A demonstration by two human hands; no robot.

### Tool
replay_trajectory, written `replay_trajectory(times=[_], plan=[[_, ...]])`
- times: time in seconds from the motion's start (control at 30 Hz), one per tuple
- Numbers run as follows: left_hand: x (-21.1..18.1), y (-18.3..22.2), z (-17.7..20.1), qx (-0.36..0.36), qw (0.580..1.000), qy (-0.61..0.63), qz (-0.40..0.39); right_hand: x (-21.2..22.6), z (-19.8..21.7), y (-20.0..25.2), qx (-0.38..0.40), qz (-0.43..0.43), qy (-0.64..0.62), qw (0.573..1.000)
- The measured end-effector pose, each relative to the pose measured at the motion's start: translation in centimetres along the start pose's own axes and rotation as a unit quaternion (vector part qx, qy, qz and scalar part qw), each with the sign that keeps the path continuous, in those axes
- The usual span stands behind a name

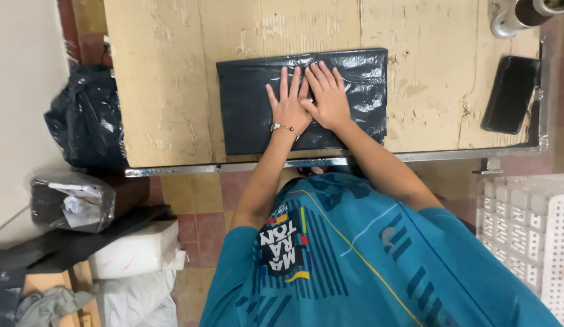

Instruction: Folding a large black plastic bag on a work table and then preparing a mate drink at a desk.

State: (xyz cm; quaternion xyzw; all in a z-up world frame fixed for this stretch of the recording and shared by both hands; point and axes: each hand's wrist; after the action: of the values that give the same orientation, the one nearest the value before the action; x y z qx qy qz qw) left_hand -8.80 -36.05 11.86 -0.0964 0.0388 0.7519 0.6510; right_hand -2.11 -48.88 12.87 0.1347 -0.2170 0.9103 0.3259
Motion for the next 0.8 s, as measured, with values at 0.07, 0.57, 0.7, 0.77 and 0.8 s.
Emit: replay_trajectory(times=[0.07,0.57,0.7,0.77,0.8], plan=[[2.1,0.0,0.5,0.004,0.999,-0.033,0.013,-1.7,0.9,0.0,0.041,-0.013,0.039,0.998],[16.7,13.0,-0.2,-0.208,0.933,-0.093,-0.28,-3.0,0.4,6.2,0.011,0.009,0.112,0.994],[16.3,11.0,0.4,-0.192,0.888,-0.156,-0.387,5.2,-5.1,6.6,0.111,0.089,0.015,0.99],[13.7,11.5,-0.3,-0.074,0.91,-0.111,-0.393,7.2,-4.9,6.9,0.127,0.096,0.052,0.986],[12.4,11.8,-0.7,0.045,0.919,-0.067,-0.386,8.2,-4.9,7.1,0.148,0.108,0.089,0.979]])
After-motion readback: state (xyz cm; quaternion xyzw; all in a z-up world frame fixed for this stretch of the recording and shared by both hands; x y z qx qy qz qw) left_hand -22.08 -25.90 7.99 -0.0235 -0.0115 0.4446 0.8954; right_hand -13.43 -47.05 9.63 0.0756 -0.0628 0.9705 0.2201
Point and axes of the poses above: each hand's wrist, its own y-axis away from the middle knuckle, its own z-axis out of the back of the hand, x = y × z, and after that the axes turned 1 degree about y, right-handed
